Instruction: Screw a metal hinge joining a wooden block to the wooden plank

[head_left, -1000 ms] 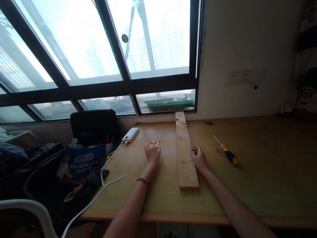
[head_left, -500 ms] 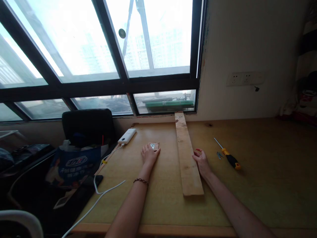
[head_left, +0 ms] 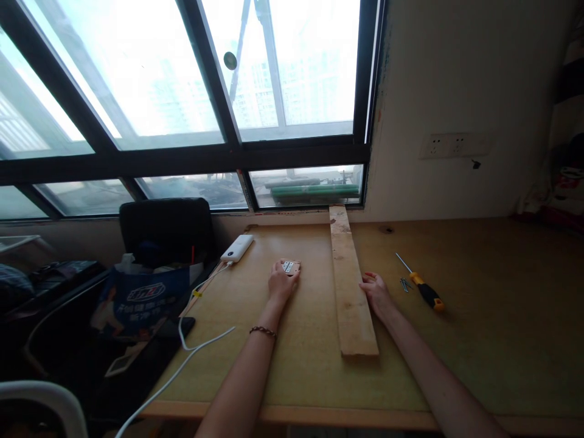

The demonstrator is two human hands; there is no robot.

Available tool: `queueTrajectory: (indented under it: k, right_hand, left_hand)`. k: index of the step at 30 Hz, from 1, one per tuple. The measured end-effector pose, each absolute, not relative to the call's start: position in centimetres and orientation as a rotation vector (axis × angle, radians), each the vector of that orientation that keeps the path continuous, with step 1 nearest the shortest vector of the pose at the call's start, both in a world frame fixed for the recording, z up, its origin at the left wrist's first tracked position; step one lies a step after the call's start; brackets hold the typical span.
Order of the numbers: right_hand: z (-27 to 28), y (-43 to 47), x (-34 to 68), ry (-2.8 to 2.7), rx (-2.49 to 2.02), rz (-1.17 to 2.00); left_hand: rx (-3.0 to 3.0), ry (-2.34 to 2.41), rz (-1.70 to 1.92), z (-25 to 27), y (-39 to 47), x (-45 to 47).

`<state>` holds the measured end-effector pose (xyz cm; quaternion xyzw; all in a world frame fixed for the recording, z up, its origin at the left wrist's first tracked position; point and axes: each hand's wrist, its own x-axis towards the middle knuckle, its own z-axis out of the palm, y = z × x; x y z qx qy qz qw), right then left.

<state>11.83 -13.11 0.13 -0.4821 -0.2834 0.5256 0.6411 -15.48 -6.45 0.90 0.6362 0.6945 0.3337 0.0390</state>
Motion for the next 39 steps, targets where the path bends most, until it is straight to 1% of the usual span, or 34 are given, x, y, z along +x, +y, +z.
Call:
queueTrajectory:
  k: [2,6,7,8,10,14,17,20,26,31,34,37,39]
  right_hand:
    - [0.6,-13.2,11.9,-0.668,-1.160,1.151]
    - [2.3,-14.0,11.8,-0.842,-1.281,0.649]
    - [2.8,-14.3,11.5,-0.910,-1.263,0.572]
    - [3.2,-14.6,11.2,-0.976,-1.233,0.564]
    - [3.7,-15.3,10.4,-1.066,-1.176,0.718]
    - [3.7,-16.4,8.7,-1.021,-1.108,1.198]
    - [3.7,-16.9,8.3,-0.897,-1.045,1.369]
    - [4.0,-17.3,8.4,-0.808,-1.014,1.399]
    - [4.6,-17.8,8.4,-0.796,-0.977,1.393]
    - [4.5,-17.6,8.6,-0.804,-0.952,1.443]
    - [4.5,-17.6,8.8,-0.826,-0.909,1.458]
    - [4.7,-17.7,8.8,-0.830,-0.866,1.457]
    - [4.9,-17.8,8.8,-0.841,-0.842,1.459]
  left_hand:
    - [1.969,2.073,1.058,1.2,-6.8,-15.0]
    - [2.034,1.928,1.189,2.1,-7.9,-13.3]
    - [2.048,1.883,1.232,2.3,-8.3,-12.7]
    - [2.060,1.832,1.273,2.6,-8.8,-12.0]
    - [2.092,1.723,1.330,3.1,-10.0,-10.5]
    - [2.241,1.472,1.348,3.6,-12.9,-7.3]
    - [2.330,1.379,1.327,3.7,-14.5,-5.7]
    - [2.402,1.335,1.311,3.9,-15.2,-5.3]
    - [2.559,1.264,1.336,4.0,-15.3,-5.6]
    - [2.608,1.068,1.378,4.3,-15.3,-5.9]
    - [2.398,0.985,1.513,4.5,-15.5,-5.7]
    - [1.898,1.012,1.672,4.3,-15.3,-5.4]
    - [1.532,1.023,1.581,4.1,-14.9,-5.2]
